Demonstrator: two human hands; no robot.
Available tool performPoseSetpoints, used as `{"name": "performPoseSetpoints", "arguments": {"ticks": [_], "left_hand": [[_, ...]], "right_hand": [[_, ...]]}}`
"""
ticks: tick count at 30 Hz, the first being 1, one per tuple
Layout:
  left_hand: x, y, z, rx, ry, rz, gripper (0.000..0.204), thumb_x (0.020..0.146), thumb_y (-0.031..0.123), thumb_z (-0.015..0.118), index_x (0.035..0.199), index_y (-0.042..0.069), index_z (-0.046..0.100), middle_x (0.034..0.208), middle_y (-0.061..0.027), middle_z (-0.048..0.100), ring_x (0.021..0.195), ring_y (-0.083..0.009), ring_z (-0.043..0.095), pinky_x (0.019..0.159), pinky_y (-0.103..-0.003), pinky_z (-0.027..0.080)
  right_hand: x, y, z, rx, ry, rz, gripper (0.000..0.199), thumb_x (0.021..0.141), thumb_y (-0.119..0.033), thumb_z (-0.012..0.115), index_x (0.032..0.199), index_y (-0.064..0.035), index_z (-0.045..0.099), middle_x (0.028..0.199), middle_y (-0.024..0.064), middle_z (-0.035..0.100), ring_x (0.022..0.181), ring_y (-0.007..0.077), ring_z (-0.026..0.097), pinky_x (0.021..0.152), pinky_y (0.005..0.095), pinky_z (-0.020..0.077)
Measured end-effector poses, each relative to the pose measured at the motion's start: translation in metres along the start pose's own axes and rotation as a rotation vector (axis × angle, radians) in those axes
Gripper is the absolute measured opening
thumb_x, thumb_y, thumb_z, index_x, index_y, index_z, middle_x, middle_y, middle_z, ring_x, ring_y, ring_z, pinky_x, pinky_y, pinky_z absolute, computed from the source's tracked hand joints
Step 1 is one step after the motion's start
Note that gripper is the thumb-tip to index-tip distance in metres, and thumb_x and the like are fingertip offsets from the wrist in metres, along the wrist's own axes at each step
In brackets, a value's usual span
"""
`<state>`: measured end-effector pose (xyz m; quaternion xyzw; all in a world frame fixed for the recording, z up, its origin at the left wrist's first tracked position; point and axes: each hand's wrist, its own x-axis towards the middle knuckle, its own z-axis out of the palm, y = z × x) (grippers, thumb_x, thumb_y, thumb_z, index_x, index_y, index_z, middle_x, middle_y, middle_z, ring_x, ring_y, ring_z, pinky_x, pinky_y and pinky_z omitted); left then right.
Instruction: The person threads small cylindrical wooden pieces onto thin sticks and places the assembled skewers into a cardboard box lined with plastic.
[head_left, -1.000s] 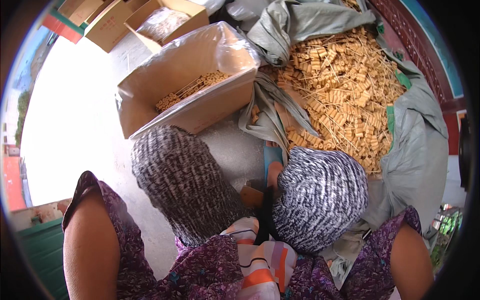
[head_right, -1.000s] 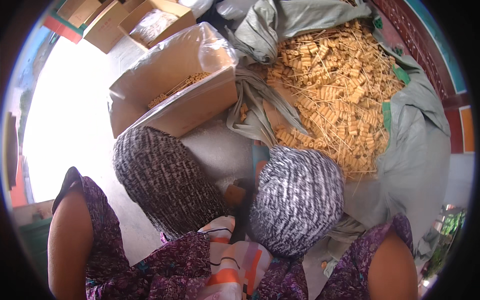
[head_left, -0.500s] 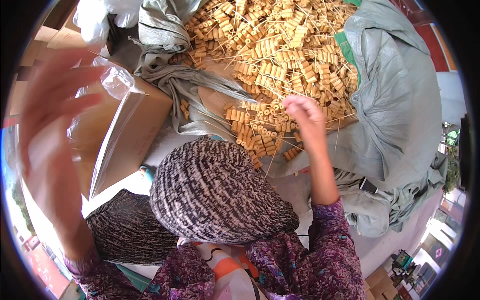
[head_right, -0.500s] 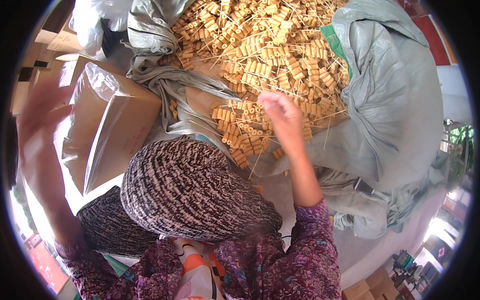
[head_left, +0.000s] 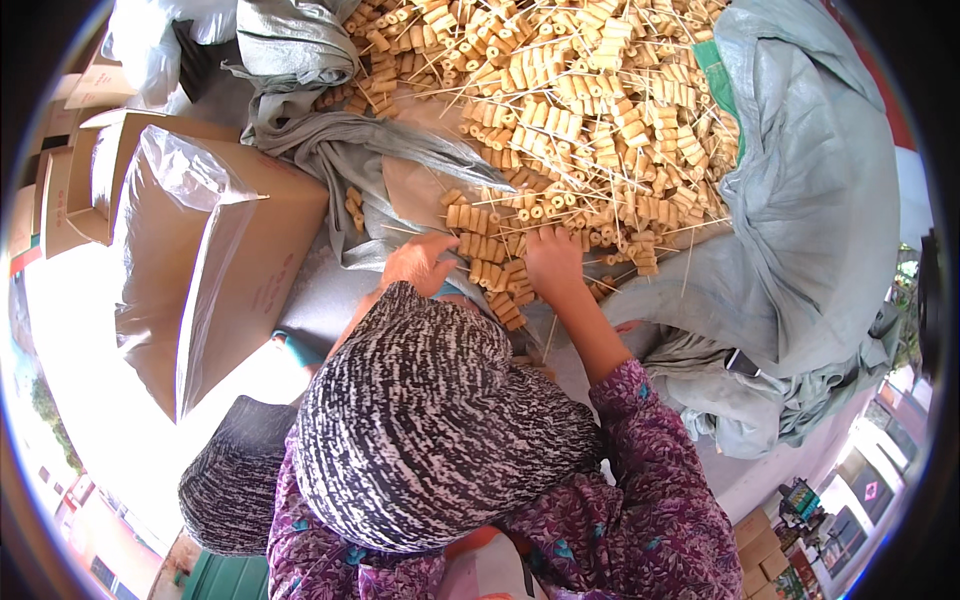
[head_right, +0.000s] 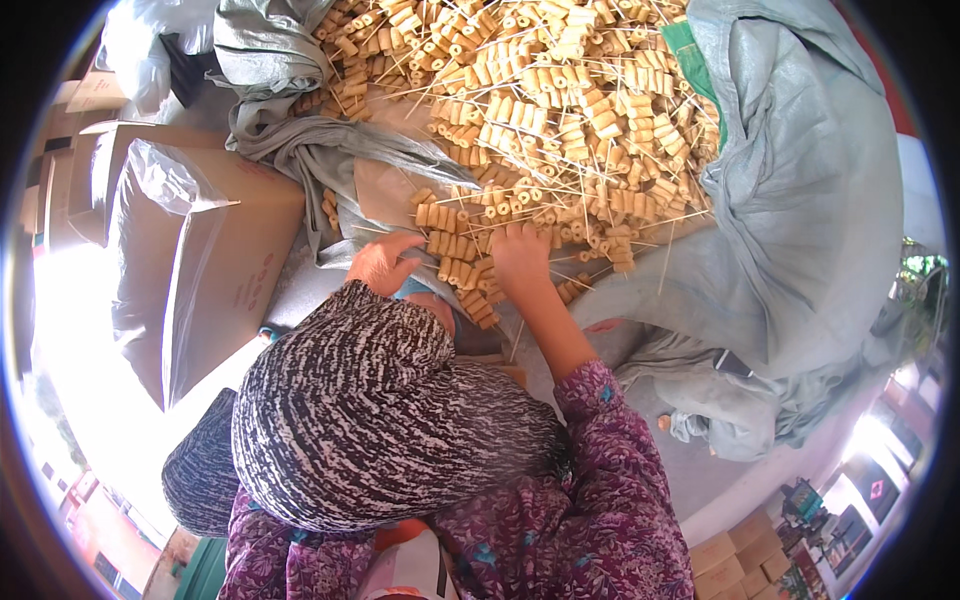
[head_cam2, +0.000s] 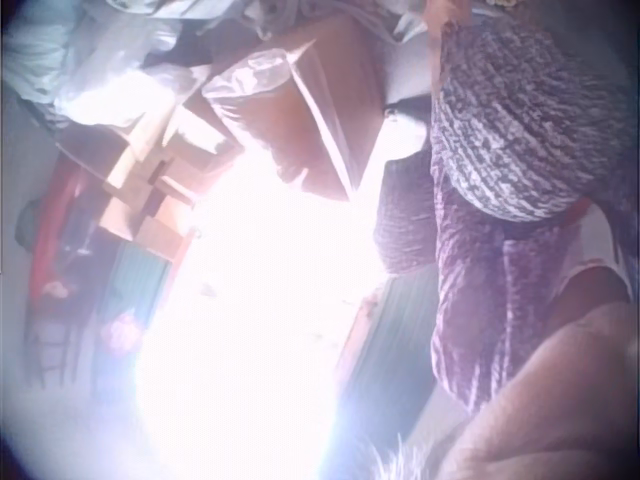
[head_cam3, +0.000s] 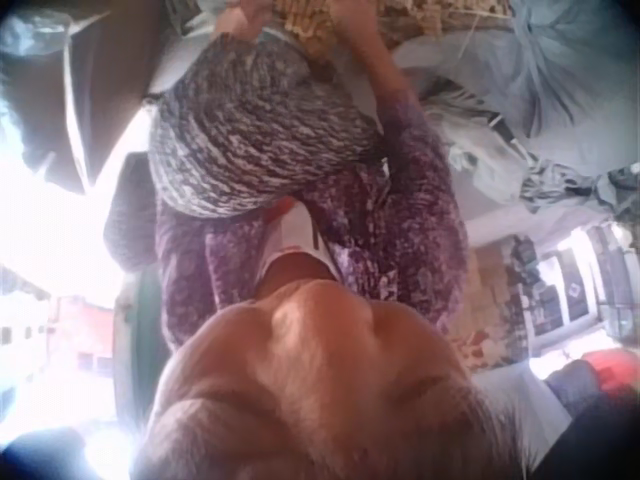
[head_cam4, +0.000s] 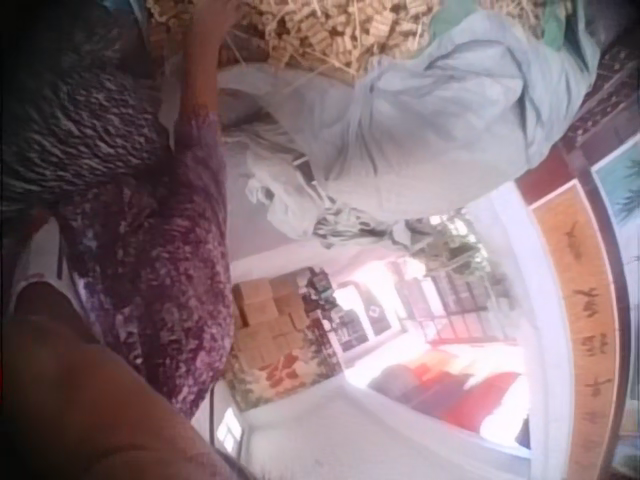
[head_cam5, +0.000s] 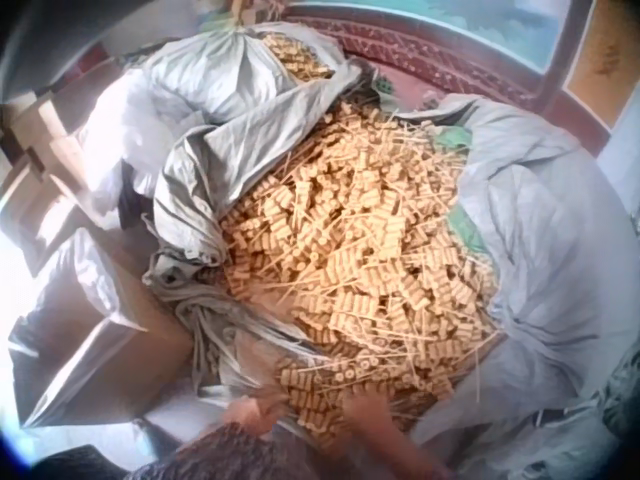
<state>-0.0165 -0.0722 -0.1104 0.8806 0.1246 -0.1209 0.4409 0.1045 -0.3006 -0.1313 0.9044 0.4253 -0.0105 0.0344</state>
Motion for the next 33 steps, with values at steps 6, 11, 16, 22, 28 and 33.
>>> {"name": "performPoseSetpoints", "arguments": {"ticks": [6, 11, 16, 22, 28, 33], "left_hand": [[-0.013, 0.0, -0.008, -0.324, 0.281, -0.126, 0.032, 0.085, 0.01, 0.067, 0.116, 0.007, 0.064, 0.108, -0.0122, 0.069, 0.103, -0.0242, 0.065, 0.09, -0.034, 0.05], [-0.001, 0.003, -0.032, -1.095, 0.354, -0.187, 0.022, 0.092, 0.008, 0.061, 0.113, 0.003, 0.065, 0.104, -0.0069, 0.07, 0.099, -0.0181, 0.066, 0.087, -0.03, 0.051], [-0.007, 0.033, -0.044, -1.406, -0.005, -0.1, 0.057, 0.09, 0.015, 0.069, 0.14, 0.007, 0.044, 0.132, -0.008, 0.056, 0.117, -0.0163, 0.056, 0.098, -0.03, 0.045], [0.0, 0.022, -0.033, -1.562, 0.281, -0.097, 0.026, 0.094, 0.012, 0.062, 0.118, 0.003, 0.059, 0.101, -0.0068, 0.067, 0.089, -0.0156, 0.065, 0.08, -0.033, 0.056], [-0.011, -0.023, -0.038, -1.752, 0.5, -0.219, 0.021, 0.097, 0.017, 0.057, 0.112, 0.002, 0.056, 0.104, -0.0113, 0.064, 0.091, -0.0215, 0.065, 0.078, -0.038, 0.058], [-0.014, -0.027, -0.035, -1.8, 0.483, -0.198, 0.024, 0.097, 0.017, 0.054, 0.115, 0.001, 0.052, 0.105, -0.0114, 0.061, 0.097, -0.0223, 0.062, 0.083, -0.039, 0.056]], "right_hand": [[-0.007, 0.014, -0.019, 0.126, -0.054, -0.064, 0.008, 0.074, -0.014, 0.061, 0.079, -0.0083, 0.061, 0.079, 0.0084, 0.064, 0.077, 0.0264, 0.063, 0.068, 0.0384, 0.0495], [-0.01, 0.023, -0.099, 0.288, -0.251, -0.004, 0.024, 0.075, -0.028, 0.074, 0.084, -0.0082, 0.063, 0.085, 0.0062, 0.065, 0.075, 0.021, 0.063, 0.066, 0.0323, 0.05], [0.036, -0.021, -0.101, 1.215, -0.187, 0.311, 0.039, 0.08, -0.026, 0.073, 0.109, -0.0007, 0.062, 0.092, 0.008, 0.068, 0.083, 0.0178, 0.066, 0.073, 0.0308, 0.0514], [0.071, -0.072, -0.095, 1.376, -0.108, 0.194, 0.038, 0.083, -0.013, 0.07, 0.117, -0.0006, 0.058, 0.1, 0.012, 0.07, 0.088, 0.016, 0.069, 0.078, 0.029, 0.0536], [0.052, -0.049, -0.022, 0.389, -0.112, -0.107, 0.036, 0.084, -0.017, 0.062, 0.118, -0.0046, 0.06, 0.1, 0.0081, 0.064, 0.092, 0.0302, 0.064, 0.077, 0.0413, 0.0538], [0.052, -0.054, 0.01, 0.115, -0.056, -0.043, 0.038, 0.081, -0.012, 0.059, 0.119, -0.0066, 0.056, 0.102, 0.0081, 0.057, 0.089, 0.0282, 0.063, 0.074, 0.0384, 0.0545]]}}
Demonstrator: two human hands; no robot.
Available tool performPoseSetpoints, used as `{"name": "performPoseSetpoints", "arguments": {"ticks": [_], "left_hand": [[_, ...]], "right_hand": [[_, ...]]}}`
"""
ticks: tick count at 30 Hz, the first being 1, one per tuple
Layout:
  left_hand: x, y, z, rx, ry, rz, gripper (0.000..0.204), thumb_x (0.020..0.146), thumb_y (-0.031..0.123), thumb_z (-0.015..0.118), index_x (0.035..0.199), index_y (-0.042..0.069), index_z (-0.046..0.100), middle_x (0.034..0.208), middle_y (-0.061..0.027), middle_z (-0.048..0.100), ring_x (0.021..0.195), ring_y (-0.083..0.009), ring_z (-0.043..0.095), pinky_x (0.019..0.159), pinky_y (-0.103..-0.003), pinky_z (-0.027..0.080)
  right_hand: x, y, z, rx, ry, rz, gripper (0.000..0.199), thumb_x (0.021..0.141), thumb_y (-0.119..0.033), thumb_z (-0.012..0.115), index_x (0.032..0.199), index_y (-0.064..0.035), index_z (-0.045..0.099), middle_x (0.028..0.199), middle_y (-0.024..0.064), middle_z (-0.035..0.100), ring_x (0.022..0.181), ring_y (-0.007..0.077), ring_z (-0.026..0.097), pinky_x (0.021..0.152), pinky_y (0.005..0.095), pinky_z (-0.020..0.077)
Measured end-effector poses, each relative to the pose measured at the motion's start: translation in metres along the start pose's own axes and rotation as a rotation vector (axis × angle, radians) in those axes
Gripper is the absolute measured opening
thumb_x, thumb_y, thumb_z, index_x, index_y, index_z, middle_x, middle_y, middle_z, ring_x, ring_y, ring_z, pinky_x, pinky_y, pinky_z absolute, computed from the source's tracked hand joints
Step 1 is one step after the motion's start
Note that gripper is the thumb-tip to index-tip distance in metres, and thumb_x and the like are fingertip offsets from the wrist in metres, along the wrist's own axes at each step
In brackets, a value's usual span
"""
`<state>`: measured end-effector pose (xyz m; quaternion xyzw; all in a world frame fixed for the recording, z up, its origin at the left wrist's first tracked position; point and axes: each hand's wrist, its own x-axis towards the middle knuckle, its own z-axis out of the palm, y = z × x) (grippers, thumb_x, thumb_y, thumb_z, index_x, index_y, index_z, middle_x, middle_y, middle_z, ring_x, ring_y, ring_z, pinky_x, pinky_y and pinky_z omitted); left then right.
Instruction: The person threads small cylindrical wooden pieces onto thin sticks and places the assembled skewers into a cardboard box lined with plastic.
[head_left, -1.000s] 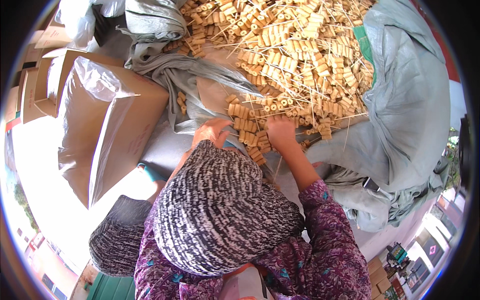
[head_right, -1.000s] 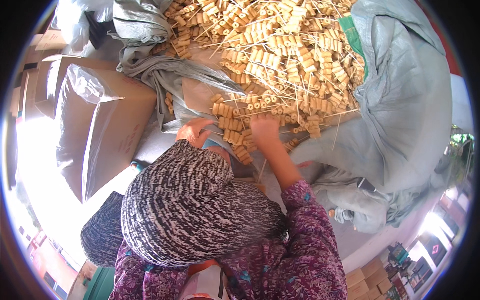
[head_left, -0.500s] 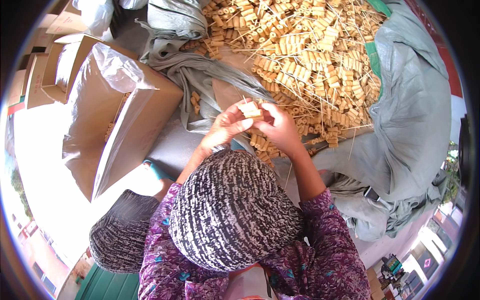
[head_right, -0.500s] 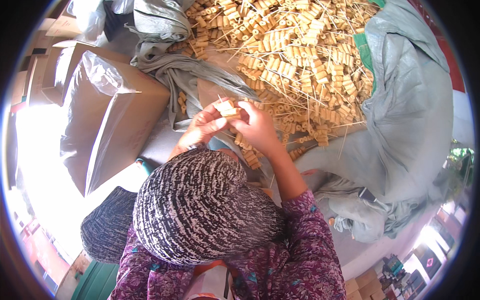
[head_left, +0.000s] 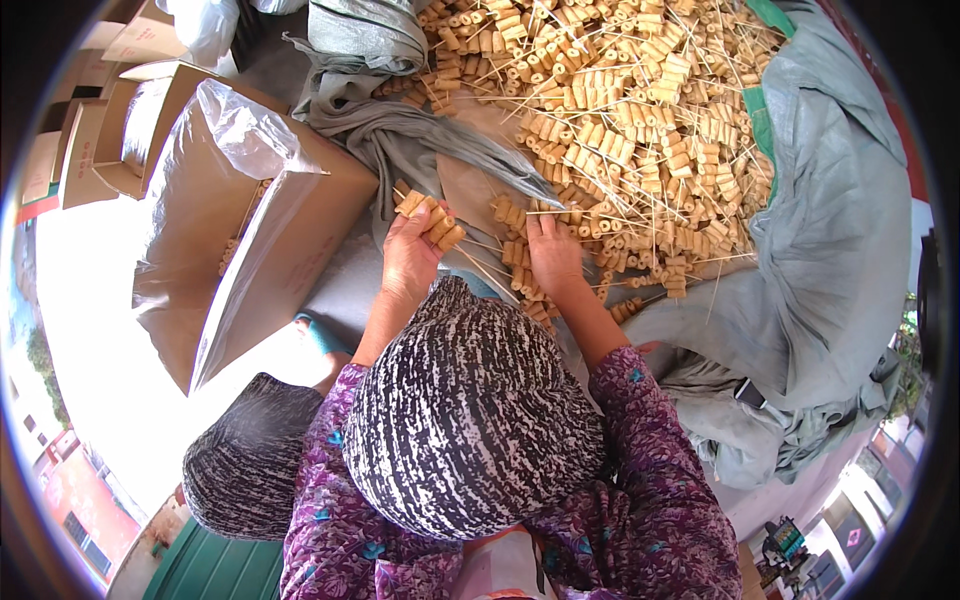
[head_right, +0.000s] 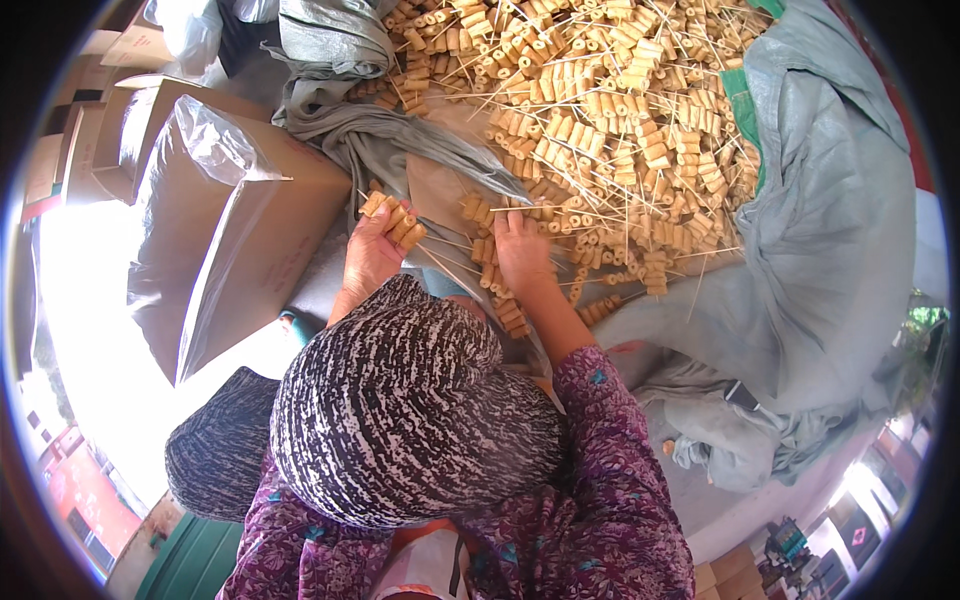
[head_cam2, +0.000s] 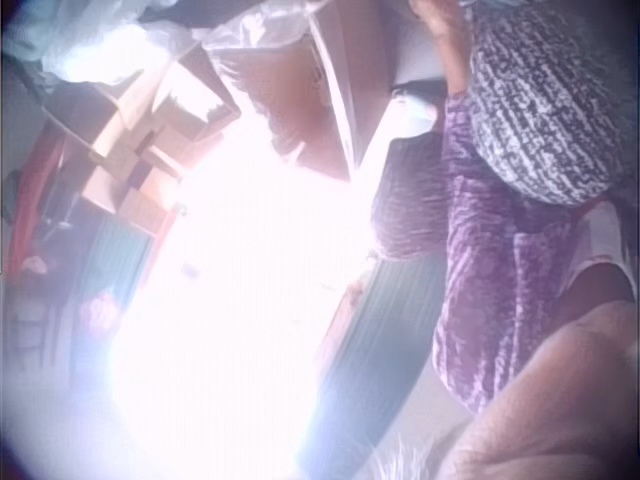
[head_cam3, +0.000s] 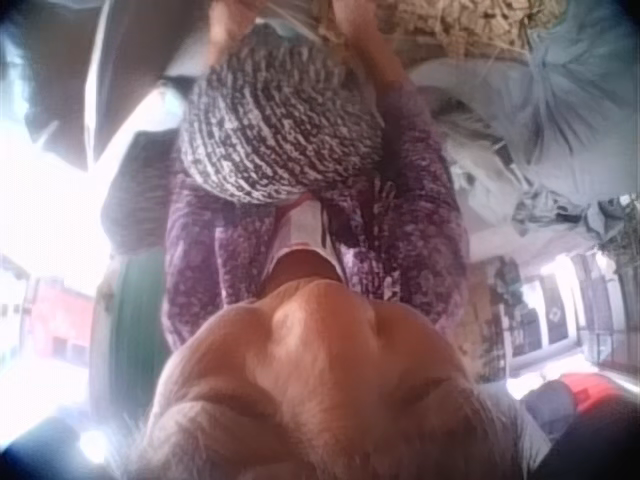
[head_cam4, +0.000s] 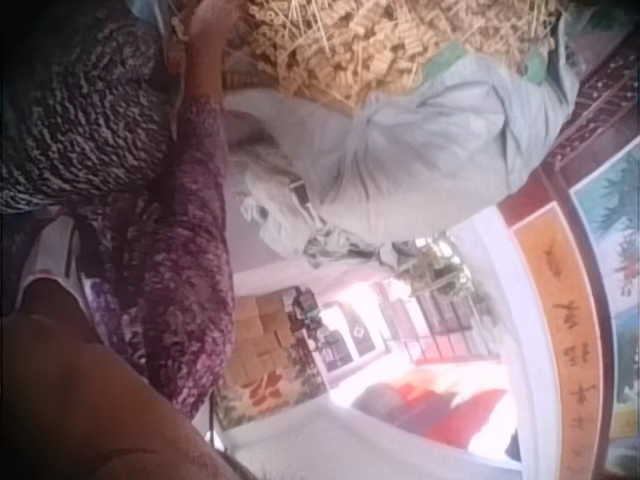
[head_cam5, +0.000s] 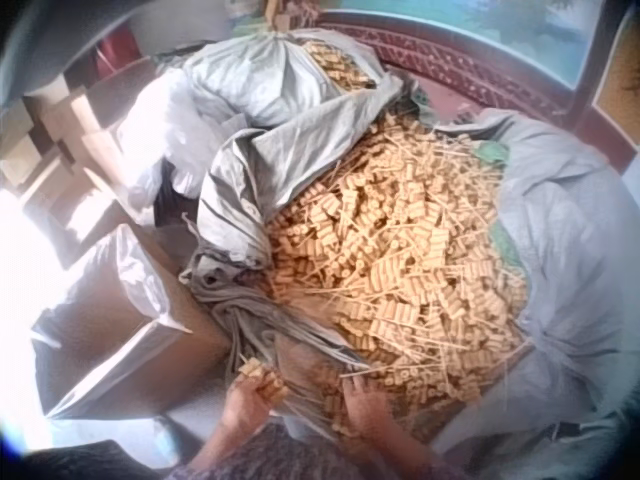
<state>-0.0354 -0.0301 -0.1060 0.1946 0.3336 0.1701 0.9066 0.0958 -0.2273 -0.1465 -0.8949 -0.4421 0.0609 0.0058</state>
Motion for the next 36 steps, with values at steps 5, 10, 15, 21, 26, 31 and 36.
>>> {"name": "performPoseSetpoints", "arguments": {"ticks": [5, 10, 15, 21, 26, 31, 36], "left_hand": [[0.001, -0.001, -0.005, 0.009, -0.019, -0.021, 0.032, 0.097, 0.025, 0.055, 0.119, 0.003, 0.051, 0.109, -0.0098, 0.059, 0.107, -0.0251, 0.057, 0.093, -0.042, 0.051], [0.004, -0.007, -0.007, -0.088, -0.015, -0.05, 0.043, 0.098, 0.038, 0.052, 0.126, 0.005, 0.049, 0.118, -0.0118, 0.059, 0.109, -0.0261, 0.058, 0.094, -0.044, 0.049], [-0.001, -0.011, 0.013, -0.017, -0.025, -0.024, 0.055, 0.096, 0.044, 0.054, 0.135, 0.007, 0.044, 0.124, -0.0096, 0.057, 0.114, -0.0234, 0.055, 0.099, -0.041, 0.044], [0.0, -0.012, 0.012, 0.152, 0.106, 0.142, 0.039, 0.094, 0.014, 0.061, 0.13, 0.005, 0.049, 0.115, -0.0081, 0.061, 0.102, -0.0193, 0.062, 0.088, -0.034, 0.052], [-0.004, 0.014, 0.009, 0.181, 0.136, 0.191, 0.038, 0.093, 0.017, 0.054, 0.128, 0.003, 0.048, 0.116, -0.0105, 0.06, 0.106, -0.0261, 0.061, 0.089, -0.04, 0.052], [-0.008, 0.032, 0.013, 0.219, 0.109, 0.272, 0.044, 0.092, 0.02, 0.054, 0.131, 0.003, 0.045, 0.12, -0.0122, 0.059, 0.109, -0.0272, 0.06, 0.092, -0.04, 0.05], [-0.016, 0.049, 0.028, 0.251, 0.091, 0.364, 0.047, 0.095, 0.021, 0.055, 0.137, 0.005, 0.04, 0.117, -0.0112, 0.058, 0.1, -0.0256, 0.063, 0.084, -0.038, 0.054]], "right_hand": [[0.01, 0.008, -0.013, 0.157, 0.002, 0.024, 0.046, 0.074, -0.017, 0.07, 0.117, -0.0059, 0.056, 0.103, 0.0099, 0.06, 0.088, 0.0287, 0.065, 0.071, 0.0405, 0.054], [0.019, -0.032, -0.07, 0.433, 0.128, 0.015, 0.048, 0.075, -0.025, 0.074, 0.114, -0.0054, 0.056, 0.103, 0.0116, 0.063, 0.087, 0.0269, 0.065, 0.073, 0.0391, 0.0532], [0.029, -0.076, -0.086, 0.383, 0.119, -0.129, 0.047, 0.076, -0.029, 0.075, 0.11, -0.0043, 0.053, 0.093, 0.0122, 0.06, 0.08, 0.0303, 0.064, 0.064, 0.0409, 0.0519], [0.027, -0.075, -0.069, 0.567, 0.217, -0.137, 0.042, 0.081, -0.031, 0.07, 0.113, -0.0066, 0.058, 0.097, 0.0111, 0.064, 0.08, 0.0299, 0.066, 0.064, 0.041, 0.0523], [0.032, -0.034, -0.023, 0.322, -0.008, 0.03, 0.026, 0.082, -0.02, 0.062, 0.103, -0.0045, 0.065, 0.103, 0.013, 0.066, 0.081, 0.0319, 0.066, 0.071, 0.0419, 0.0537], [0.041, -0.04, 0.009, 0.011, 0.091, -0.008, 0.019, 0.084, -0.013, 0.054, 0.099, -0.0075, 0.064, 0.106, 0.0058, 0.062, 0.096, 0.0284, 0.062, 0.068, 0.0419, 0.0525], [0.04, -0.038, 0.014, -0.012, -0.03, 0.034, 0.033, 0.083, -0.012, 0.056, 0.116, -0.0083, 0.055, 0.106, 0.0064, 0.059, 0.099, 0.0286, 0.06, 0.076, 0.0415, 0.0522]]}}
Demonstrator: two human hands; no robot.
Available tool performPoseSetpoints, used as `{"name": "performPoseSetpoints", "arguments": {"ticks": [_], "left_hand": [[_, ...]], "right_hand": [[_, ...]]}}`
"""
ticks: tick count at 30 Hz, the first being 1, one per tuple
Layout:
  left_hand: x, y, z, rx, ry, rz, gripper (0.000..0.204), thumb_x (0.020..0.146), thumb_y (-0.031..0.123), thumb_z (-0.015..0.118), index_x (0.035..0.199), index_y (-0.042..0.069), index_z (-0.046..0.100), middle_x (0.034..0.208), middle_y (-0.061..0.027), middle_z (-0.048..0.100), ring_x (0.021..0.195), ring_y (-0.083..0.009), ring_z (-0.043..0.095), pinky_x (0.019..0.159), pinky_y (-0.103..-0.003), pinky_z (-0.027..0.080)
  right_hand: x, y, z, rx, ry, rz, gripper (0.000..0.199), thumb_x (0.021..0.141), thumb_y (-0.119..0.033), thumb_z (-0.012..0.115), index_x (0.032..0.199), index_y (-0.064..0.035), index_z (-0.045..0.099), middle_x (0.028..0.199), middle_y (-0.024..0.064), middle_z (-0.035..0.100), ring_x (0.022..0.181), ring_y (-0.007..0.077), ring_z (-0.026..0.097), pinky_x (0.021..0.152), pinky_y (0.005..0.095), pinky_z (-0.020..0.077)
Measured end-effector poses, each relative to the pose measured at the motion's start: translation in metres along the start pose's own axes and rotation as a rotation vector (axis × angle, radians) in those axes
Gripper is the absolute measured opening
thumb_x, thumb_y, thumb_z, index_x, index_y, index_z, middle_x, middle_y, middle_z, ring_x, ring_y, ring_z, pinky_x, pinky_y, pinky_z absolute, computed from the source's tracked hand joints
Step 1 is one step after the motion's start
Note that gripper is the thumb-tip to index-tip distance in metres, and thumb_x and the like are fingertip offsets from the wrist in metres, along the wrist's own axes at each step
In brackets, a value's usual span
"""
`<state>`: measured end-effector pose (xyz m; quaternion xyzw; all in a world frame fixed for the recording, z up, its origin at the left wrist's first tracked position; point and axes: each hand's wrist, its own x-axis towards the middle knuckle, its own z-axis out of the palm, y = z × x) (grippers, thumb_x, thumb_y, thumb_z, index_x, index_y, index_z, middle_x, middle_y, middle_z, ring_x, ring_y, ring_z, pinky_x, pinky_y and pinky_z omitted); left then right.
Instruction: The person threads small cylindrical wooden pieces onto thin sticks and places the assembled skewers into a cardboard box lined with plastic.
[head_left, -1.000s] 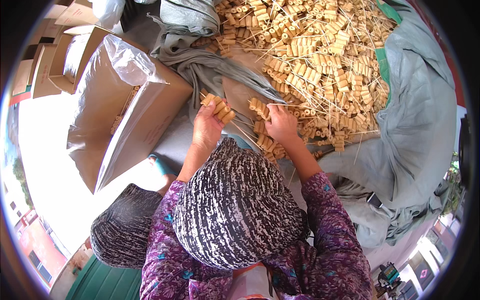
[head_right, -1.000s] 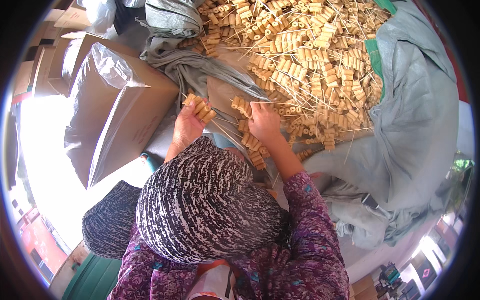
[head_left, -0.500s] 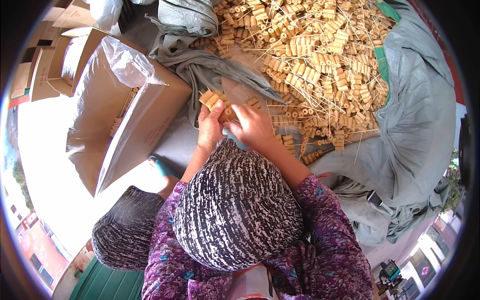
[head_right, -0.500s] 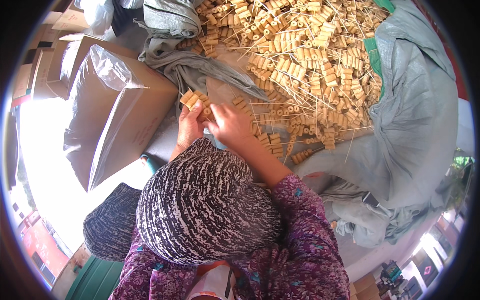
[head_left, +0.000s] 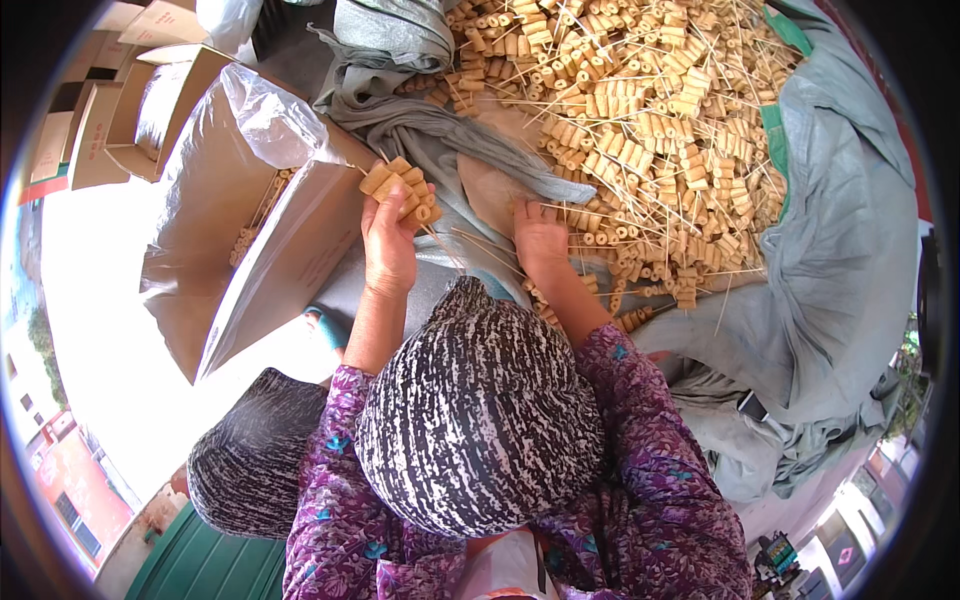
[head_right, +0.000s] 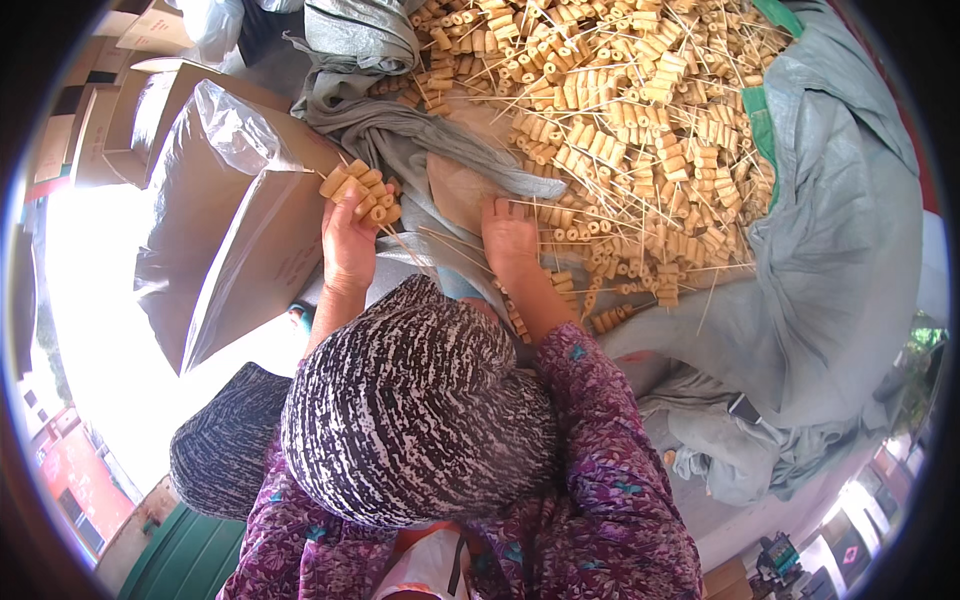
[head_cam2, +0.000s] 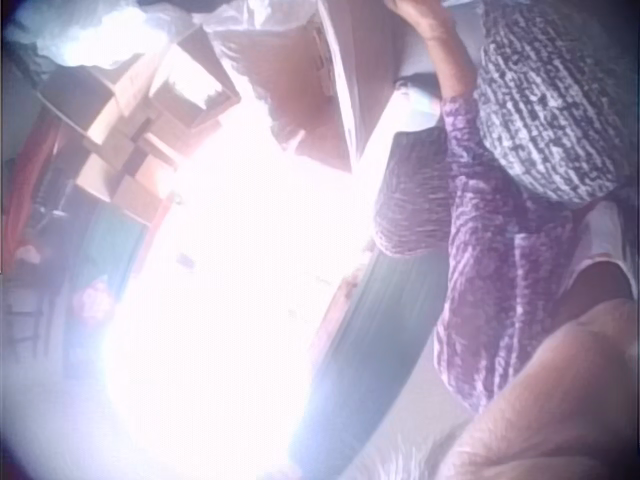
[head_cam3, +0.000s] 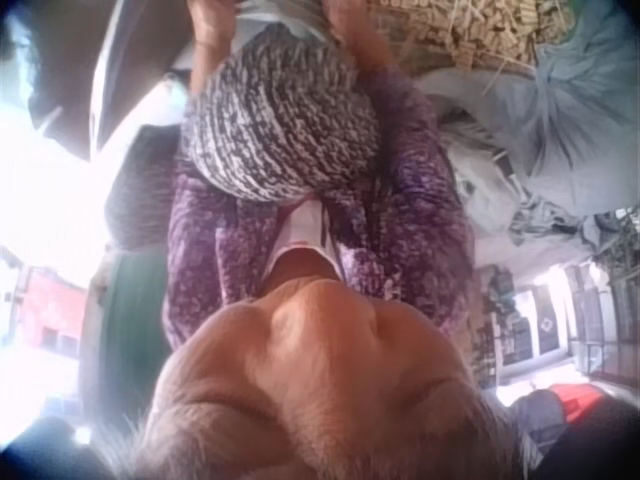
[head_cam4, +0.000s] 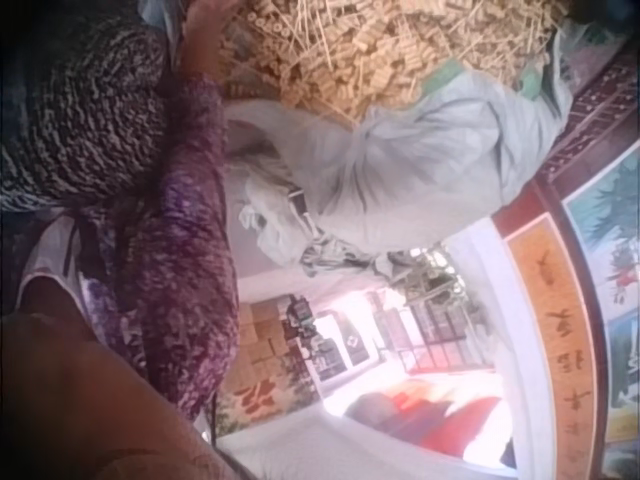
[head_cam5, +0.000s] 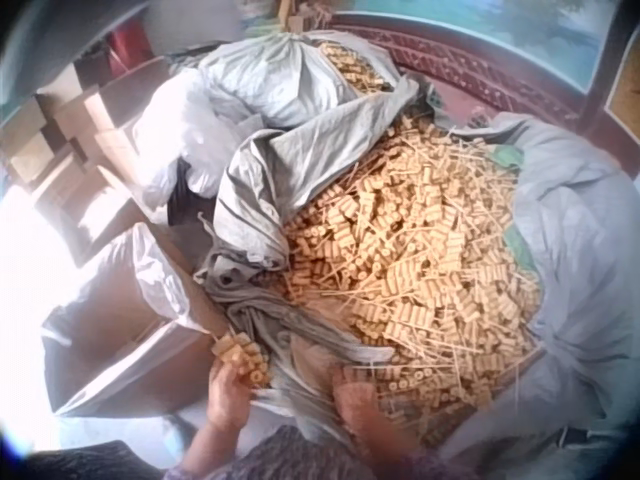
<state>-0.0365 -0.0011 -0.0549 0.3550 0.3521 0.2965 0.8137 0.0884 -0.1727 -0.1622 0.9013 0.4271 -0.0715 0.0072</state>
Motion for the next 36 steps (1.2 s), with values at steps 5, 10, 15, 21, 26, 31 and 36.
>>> {"name": "performPoseSetpoints", "arguments": {"ticks": [5, 10, 15, 21, 26, 31, 36], "left_hand": [[-0.002, 0.017, 0.001, 0.175, -0.033, 0.053, 0.062, 0.097, 0.027, 0.055, 0.148, 0.005, 0.029, 0.113, -0.0096, 0.059, 0.093, -0.0177, 0.063, 0.08, -0.029, 0.052], [0.003, 0.018, -0.004, 0.244, -0.077, -0.028, 0.054, 0.096, 0.024, 0.055, 0.143, 0.004, 0.036, 0.11, -0.0098, 0.062, 0.089, -0.0182, 0.064, 0.076, -0.029, 0.053], [0.005, 0.006, -0.02, 0.226, -0.149, -0.298, 0.046, 0.095, 0.026, 0.056, 0.134, 0.004, 0.044, 0.113, -0.0119, 0.062, 0.095, -0.023, 0.064, 0.071, -0.033, 0.055], [0.011, 0.005, -0.01, 0.19, -0.277, -0.457, 0.059, 0.099, 0.051, 0.038, 0.134, 0.004, 0.045, 0.112, -0.0121, 0.061, 0.098, -0.0242, 0.064, 0.072, -0.035, 0.055], [0.02, -0.006, 0.006, 0.076, -0.438, -0.543, 0.075, 0.097, 0.066, 0.022, 0.133, 0.005, 0.046, 0.112, -0.0095, 0.062, 0.099, -0.0218, 0.063, 0.078, -0.037, 0.054], [0.015, -0.005, 0.011, -0.213, -0.437, -0.621, 0.077, 0.092, 0.07, 0.03, 0.128, 0.006, 0.051, 0.117, -0.0102, 0.063, 0.106, -0.0246, 0.063, 0.088, -0.04, 0.053], [0.02, -0.018, -0.015, -0.112, -0.437, -0.523, 0.06, 0.093, 0.048, 0.055, 0.132, 0.002, 0.048, 0.123, -0.0144, 0.059, 0.11, -0.0289, 0.061, 0.088, -0.046, 0.052]], "right_hand": [[0.01, 0.0, -0.028, 0.3, -0.171, -0.002, 0.059, 0.077, -0.012, 0.063, 0.133, -0.0083, 0.047, 0.115, 0.012, 0.061, 0.098, 0.0331, 0.062, 0.08, 0.0407, 0.0529], [0.012, 0.026, -0.057, 1.041, -0.379, 0.054, 0.049, 0.081, -0.008, 0.064, 0.128, -0.0013, 0.053, 0.118, 0.0128, 0.063, 0.098, 0.0238, 0.064, 0.081, 0.0326, 0.052], [-0.004, 0.051, -0.102, 1.963, -1.002, 0.159, 0.049, 0.082, -0.003, 0.055, 0.131, 0.0025, 0.049, 0.115, 0.012, 0.064, 0.099, 0.0206, 0.065, 0.083, 0.0289, 0.0521], [-0.011, 0.032, -0.141, 1.752, -0.487, 0.147, 0.045, 0.089, 0.002, 0.047, 0.133, 0.0045, 0.045, 0.121, 0.0162, 0.062, 0.106, 0.023, 0.064, 0.092, 0.0323, 0.0522], [0.037, -0.014, -0.142, 0.881, 0.499, -0.565, 0.032, 0.08, 0.007, 0.057, 0.104, -0.0112, 0.069, 0.111, 0.002, 0.068, 0.116, 0.0272, 0.057, 0.099, 0.0404, 0.0441], [0.029, -0.04, -0.135, 0.61, 0.377, -0.683, 0.027, 0.074, -0.008, 0.072, 0.1, -0.0144, 0.069, 0.126, 0.0073, 0.058, 0.125, 0.0295, 0.05, 0.108, 0.0478, 0.0347], [0.032, -0.028, -0.136, 0.945, 0.488, -0.531, 0.043, 0.075, 0.016, 0.051, 0.112, -0.0048, 0.061, 0.13, 0.0124, 0.055, 0.125, 0.0297, 0.05, 0.101, 0.0381, 0.0454]]}}
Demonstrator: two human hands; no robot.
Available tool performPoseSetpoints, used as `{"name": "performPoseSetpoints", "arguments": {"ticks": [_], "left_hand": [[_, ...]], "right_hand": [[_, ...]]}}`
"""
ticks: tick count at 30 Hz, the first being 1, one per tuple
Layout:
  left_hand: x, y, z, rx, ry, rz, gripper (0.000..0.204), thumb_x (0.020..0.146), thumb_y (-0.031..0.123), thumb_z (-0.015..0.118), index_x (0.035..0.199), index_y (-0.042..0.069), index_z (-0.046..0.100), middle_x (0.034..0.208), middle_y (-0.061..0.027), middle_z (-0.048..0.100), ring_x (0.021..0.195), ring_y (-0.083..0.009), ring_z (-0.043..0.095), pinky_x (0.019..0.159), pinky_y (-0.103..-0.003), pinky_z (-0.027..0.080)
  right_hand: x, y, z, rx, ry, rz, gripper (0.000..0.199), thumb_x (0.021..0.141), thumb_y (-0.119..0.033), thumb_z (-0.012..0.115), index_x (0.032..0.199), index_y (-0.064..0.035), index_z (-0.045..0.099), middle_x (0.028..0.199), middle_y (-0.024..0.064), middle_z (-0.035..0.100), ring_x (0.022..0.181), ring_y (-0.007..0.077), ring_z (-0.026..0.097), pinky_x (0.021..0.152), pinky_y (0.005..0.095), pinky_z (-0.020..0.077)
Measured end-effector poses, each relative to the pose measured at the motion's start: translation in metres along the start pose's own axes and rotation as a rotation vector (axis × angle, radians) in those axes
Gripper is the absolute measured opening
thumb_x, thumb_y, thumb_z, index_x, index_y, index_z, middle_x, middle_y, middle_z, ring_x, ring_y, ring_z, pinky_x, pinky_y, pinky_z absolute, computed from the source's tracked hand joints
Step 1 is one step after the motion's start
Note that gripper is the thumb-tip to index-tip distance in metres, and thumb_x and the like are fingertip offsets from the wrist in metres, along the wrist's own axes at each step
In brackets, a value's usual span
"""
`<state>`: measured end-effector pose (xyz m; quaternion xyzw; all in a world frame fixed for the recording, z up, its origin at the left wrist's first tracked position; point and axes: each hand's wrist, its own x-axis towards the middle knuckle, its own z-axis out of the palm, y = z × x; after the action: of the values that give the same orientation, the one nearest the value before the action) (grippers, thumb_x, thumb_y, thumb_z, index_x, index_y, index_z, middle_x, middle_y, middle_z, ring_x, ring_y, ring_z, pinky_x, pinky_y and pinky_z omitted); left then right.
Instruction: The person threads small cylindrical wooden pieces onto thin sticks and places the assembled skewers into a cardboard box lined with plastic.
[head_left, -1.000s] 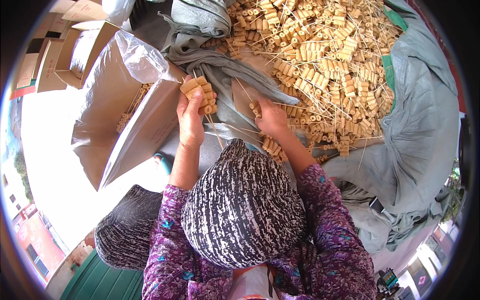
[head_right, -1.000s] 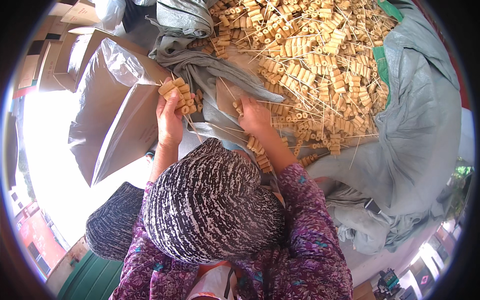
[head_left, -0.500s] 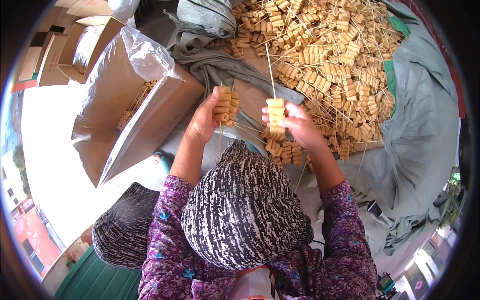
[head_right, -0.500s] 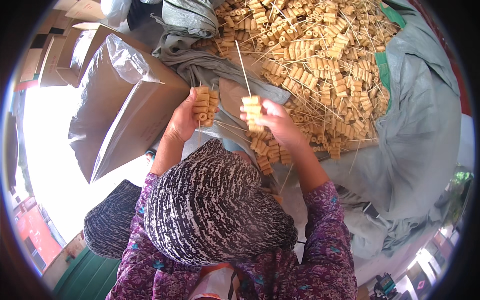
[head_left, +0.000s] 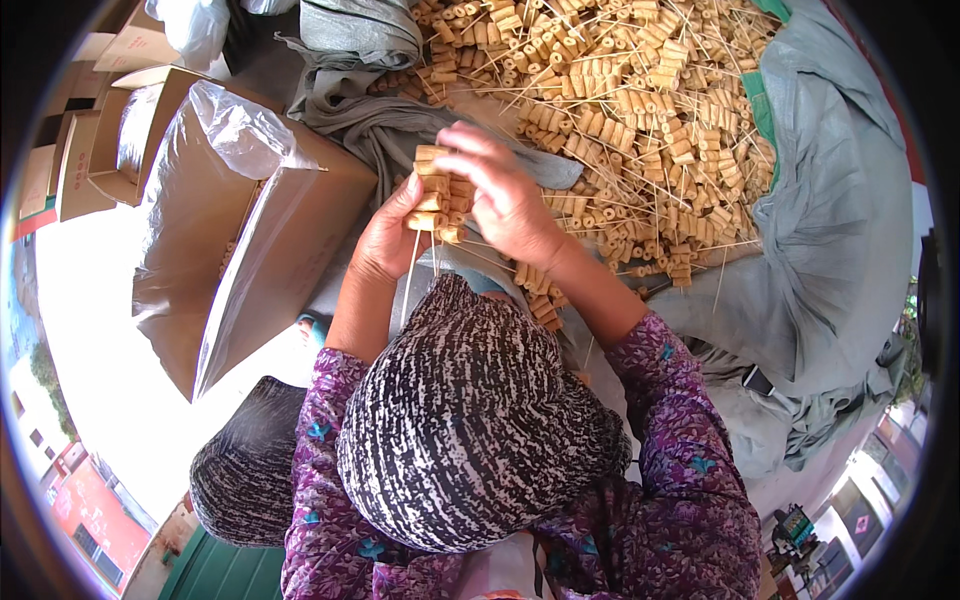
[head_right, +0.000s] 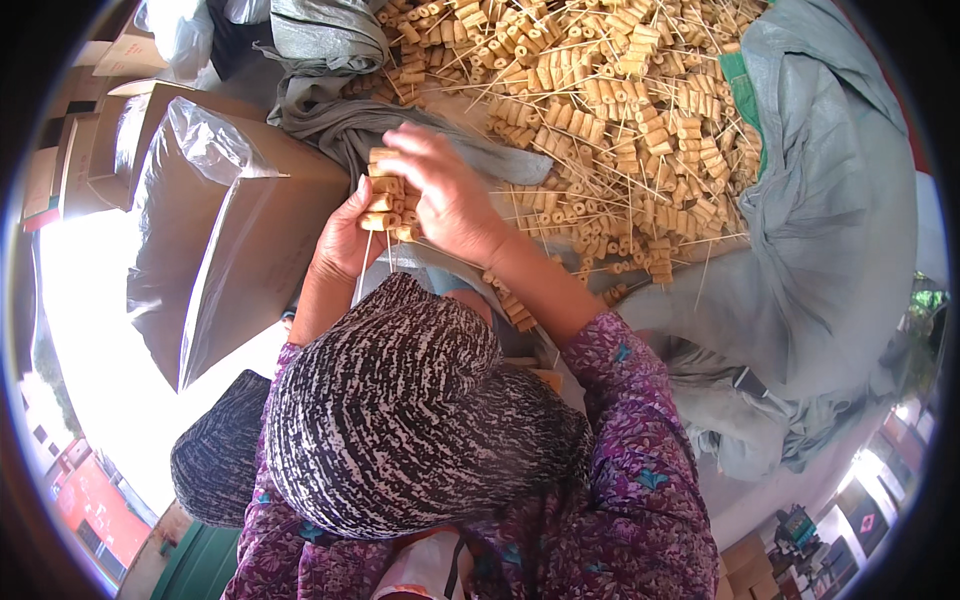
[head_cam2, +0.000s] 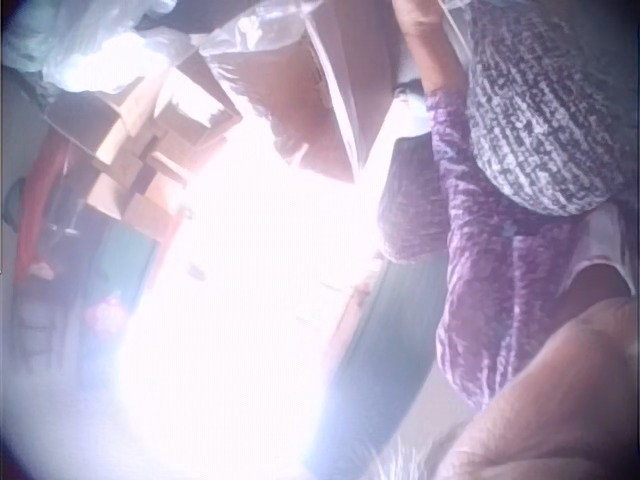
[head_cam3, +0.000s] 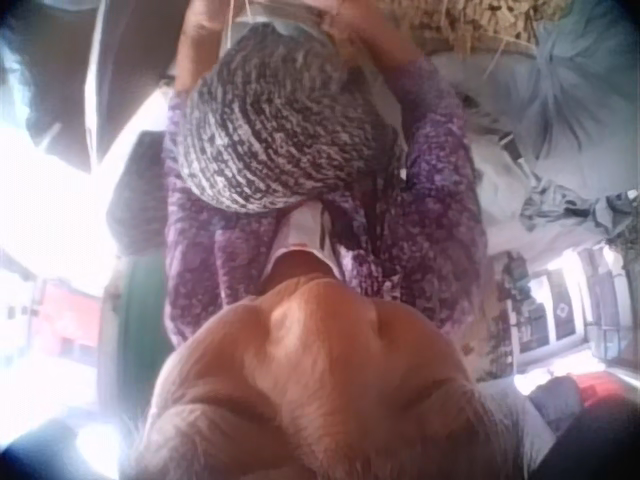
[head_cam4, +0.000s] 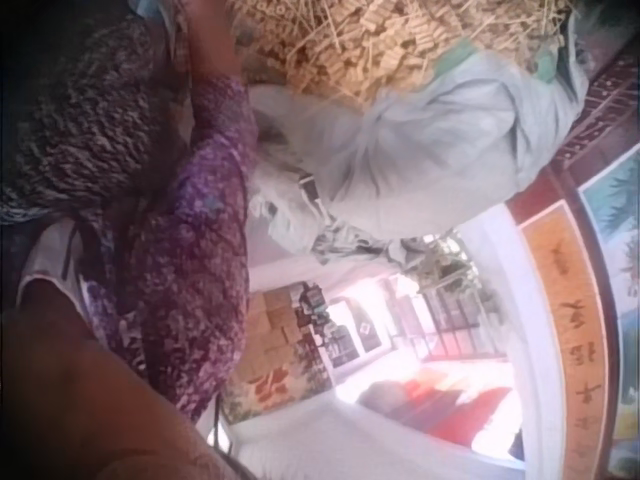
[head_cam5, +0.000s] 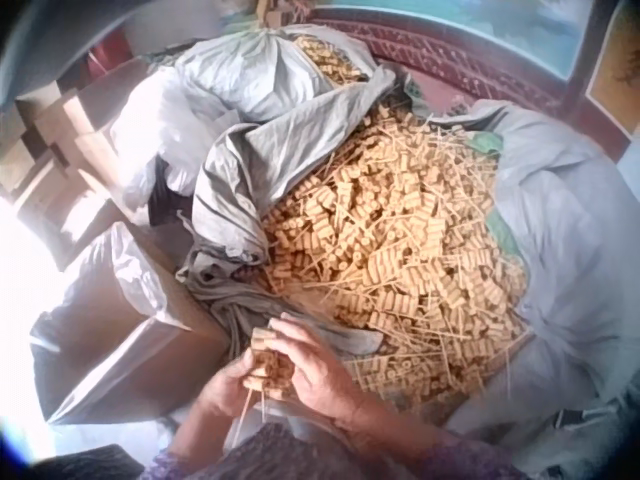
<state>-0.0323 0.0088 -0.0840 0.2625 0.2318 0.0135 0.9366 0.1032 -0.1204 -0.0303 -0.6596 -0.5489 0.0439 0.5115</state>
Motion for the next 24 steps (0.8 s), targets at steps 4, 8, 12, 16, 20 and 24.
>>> {"name": "performPoseSetpoints", "arguments": {"ticks": [4, 8, 12, 16, 20, 24], "left_hand": [[-0.002, 0.012, 0.026, 0.127, -0.059, 0.07, 0.062, 0.089, 0.036, 0.066, 0.134, 0.0, 0.043, 0.121, -0.0142, 0.059, 0.11, -0.031, 0.061, 0.085, -0.043, 0.054], [-0.003, 0.009, 0.021, 0.062, -0.024, 0.096, 0.057, 0.088, 0.029, 0.067, 0.132, 0.0, 0.044, 0.118, -0.0136, 0.06, 0.106, -0.0296, 0.063, 0.084, -0.043, 0.055], [-0.007, 0.004, 0.016, 0.061, 0.001, 0.088, 0.055, 0.089, 0.03, 0.064, 0.132, 0.0, 0.045, 0.119, -0.0147, 0.06, 0.106, -0.0302, 0.062, 0.086, -0.044, 0.054], [-0.013, 0.005, 0.023, -0.014, 0.035, 0.06, 0.059, 0.092, 0.045, 0.057, 0.13, -0.001, 0.049, 0.116, -0.0154, 0.062, 0.105, -0.0288, 0.063, 0.086, -0.044, 0.054], [-0.009, 0.007, 0.017, 0.061, 0.063, 0.098, 0.058, 0.093, 0.046, 0.055, 0.13, 0.001, 0.049, 0.115, -0.0142, 0.063, 0.103, -0.0285, 0.064, 0.082, -0.042, 0.055], [-0.009, 0.015, 0.016, 0.083, 0.078, 0.128, 0.057, 0.094, 0.044, 0.053, 0.131, 0.001, 0.049, 0.118, -0.0149, 0.062, 0.105, -0.03, 0.063, 0.084, -0.042, 0.054]], "right_hand": [[-0.04, 0.033, -0.031, -0.294, 0.091, 0.302, 0.031, 0.076, 0.008, 0.052, 0.102, -0.0076, 0.062, 0.109, 0.0111, 0.065, 0.102, 0.0299, 0.062, 0.085, 0.0411, 0.0524], [-0.106, 0.038, -0.02, -0.577, -0.762, 0.516, 0.021, 0.085, -0.012, 0.056, 0.104, -0.0085, 0.063, 0.103, 0.0105, 0.067, 0.092, 0.0259, 0.066, 0.071, 0.0377, 0.0536], [-0.149, 0.052, 0.0, -0.603, -0.512, 0.426, 0.011, 0.079, -0.014, 0.06, 0.088, -0.0085, 0.065, 0.092, 0.0099, 0.067, 0.095, 0.0298, 0.063, 0.074, 0.042, 0.0521], [-0.123, 0.047, -0.018, -0.441, -0.608, 0.566, 0.015, 0.077, -0.018, 0.063, 0.089, -0.0097, 0.065, 0.09, 0.0099, 0.068, 0.09, 0.0286, 0.065, 0.074, 0.0433, 0.0506], [-0.078, 0.04, -0.048, -0.368, -0.69, 0.784, 0.021, 0.08, -0.026, 0.069, 0.095, -0.0115, 0.067, 0.081, 0.0057, 0.069, 0.069, 0.0181, 0.065, 0.061, 0.0324, 0.0492], [-0.041, 0.032, -0.055, -0.355, -0.257, 0.79, 0.02, 0.08, -0.022, 0.072, 0.092, -0.0097, 0.062, 0.077, 0.0061, 0.067, 0.074, 0.0247, 0.067, 0.067, 0.0367, 0.0516]]}}
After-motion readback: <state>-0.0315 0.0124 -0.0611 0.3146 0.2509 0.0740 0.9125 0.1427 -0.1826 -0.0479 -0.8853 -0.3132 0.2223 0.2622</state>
